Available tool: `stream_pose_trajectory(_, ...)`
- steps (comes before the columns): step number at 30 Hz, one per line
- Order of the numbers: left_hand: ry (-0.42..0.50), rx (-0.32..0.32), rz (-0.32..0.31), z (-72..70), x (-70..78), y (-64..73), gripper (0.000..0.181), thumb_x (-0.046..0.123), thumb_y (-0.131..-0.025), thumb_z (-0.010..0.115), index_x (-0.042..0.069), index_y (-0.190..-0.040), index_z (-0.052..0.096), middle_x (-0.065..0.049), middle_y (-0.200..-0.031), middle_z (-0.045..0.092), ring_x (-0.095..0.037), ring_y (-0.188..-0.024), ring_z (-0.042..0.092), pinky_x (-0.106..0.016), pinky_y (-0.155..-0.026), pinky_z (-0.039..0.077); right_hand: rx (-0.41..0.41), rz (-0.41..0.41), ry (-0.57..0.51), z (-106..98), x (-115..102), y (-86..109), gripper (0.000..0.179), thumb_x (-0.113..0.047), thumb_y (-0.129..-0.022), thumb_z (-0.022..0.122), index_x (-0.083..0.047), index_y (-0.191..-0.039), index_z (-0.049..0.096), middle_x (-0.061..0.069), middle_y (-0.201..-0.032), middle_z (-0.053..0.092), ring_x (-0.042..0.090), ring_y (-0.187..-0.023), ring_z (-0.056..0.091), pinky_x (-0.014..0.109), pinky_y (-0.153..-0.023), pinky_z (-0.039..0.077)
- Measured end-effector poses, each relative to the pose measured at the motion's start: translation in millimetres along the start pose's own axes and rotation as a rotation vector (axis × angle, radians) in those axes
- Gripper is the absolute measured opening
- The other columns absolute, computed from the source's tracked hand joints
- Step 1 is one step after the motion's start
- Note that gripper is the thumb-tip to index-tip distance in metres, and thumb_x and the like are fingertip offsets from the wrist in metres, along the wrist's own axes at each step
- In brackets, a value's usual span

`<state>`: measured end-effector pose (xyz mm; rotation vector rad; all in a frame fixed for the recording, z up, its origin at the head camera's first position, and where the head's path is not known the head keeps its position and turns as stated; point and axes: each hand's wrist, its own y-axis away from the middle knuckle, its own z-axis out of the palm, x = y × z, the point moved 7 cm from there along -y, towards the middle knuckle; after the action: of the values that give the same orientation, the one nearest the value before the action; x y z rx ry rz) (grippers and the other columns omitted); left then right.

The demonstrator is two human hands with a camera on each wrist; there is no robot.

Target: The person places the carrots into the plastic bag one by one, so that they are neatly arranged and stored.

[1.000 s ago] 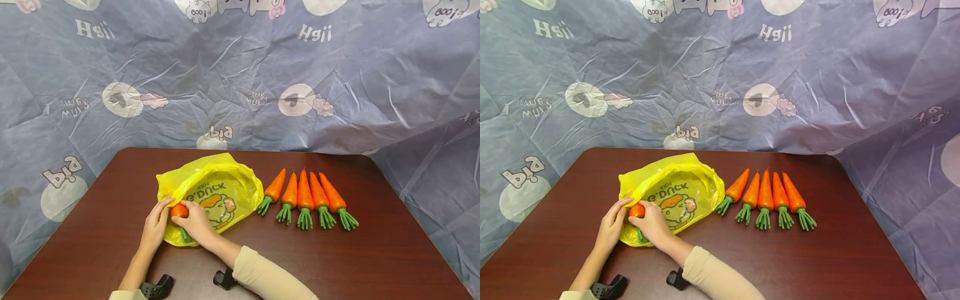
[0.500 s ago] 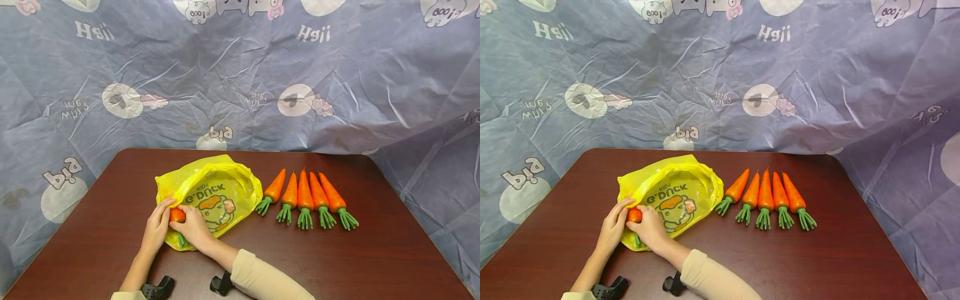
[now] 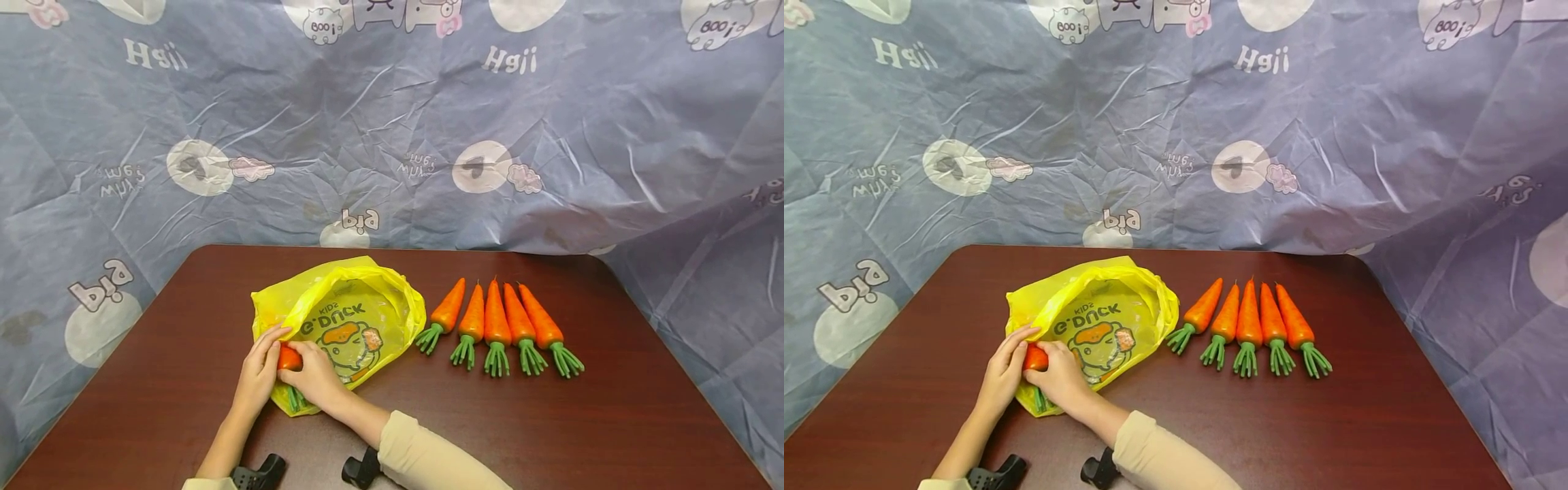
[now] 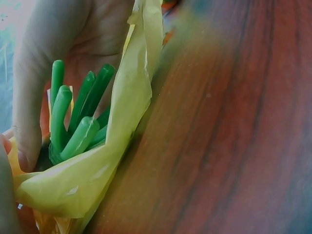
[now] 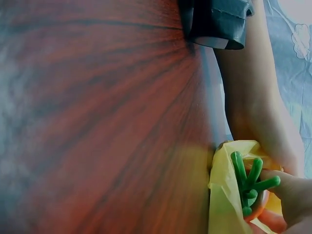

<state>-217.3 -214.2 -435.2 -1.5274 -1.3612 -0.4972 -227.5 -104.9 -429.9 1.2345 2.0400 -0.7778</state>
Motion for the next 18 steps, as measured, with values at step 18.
stream_pose_trajectory(18, -0.047, -0.052, 0.007, 1.3, 20.5, 2.1, 0.028, 0.002, -0.09, 0.05, 0.005, -0.117, 0.057, -0.014, -0.123, 0.054, -0.022, -0.118, 0.042, -0.023, -0.1, 0.029, -0.169, 0.035, -0.099, -2.3, 6.0, -0.2, 0.055, -0.025, -0.078, 0.067, -0.003, -0.125, 0.048, 0.011, -0.115, 0.059, 0.017, -0.099, 0.059, 0.02, -0.078, 0.046)
